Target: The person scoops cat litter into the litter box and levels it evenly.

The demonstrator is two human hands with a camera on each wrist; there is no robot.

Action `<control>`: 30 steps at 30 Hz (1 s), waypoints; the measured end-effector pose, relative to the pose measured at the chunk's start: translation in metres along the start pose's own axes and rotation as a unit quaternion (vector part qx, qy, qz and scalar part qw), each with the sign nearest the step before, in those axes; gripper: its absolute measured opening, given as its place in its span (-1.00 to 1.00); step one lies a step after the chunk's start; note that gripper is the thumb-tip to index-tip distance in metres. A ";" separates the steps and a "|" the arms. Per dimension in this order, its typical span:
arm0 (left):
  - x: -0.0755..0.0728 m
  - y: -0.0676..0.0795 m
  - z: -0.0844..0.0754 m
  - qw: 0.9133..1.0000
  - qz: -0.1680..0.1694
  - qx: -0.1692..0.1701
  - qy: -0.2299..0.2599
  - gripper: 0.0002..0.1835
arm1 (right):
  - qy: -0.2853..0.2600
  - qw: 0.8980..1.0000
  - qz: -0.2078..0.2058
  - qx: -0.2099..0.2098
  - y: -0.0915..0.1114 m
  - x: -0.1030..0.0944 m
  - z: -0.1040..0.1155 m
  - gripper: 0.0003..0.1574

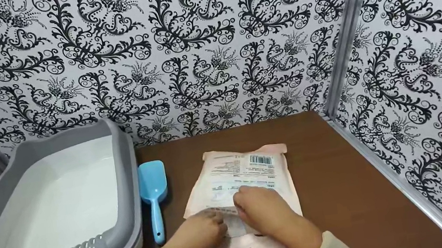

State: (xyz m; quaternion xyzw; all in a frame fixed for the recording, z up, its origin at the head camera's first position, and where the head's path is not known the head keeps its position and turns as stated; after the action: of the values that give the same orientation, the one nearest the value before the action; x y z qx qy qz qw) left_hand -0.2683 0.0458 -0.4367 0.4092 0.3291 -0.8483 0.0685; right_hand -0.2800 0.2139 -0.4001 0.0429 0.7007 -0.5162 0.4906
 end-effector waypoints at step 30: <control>0.004 0.002 0.011 0.986 0.072 -0.094 0.119 -0.70 | 0.085 0.947 -0.292 -0.103 -0.034 -0.030 0.008 -0.70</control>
State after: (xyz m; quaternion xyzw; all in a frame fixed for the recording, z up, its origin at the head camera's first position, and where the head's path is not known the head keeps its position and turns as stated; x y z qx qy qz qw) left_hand -0.2776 0.0386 -0.4359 0.5213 0.3833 -0.7516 0.1279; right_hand -0.2787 0.2051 -0.3545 -0.1707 0.7713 -0.5559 0.2587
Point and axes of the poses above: each hand's wrist, its own y-axis away from the middle knuckle, its own x-axis out of the palm, z = x × y, the point moved 3 cm from there along -y, towards the middle knuckle, and after that the axes turned 12 degrees about -z, right-handed, at the moved point
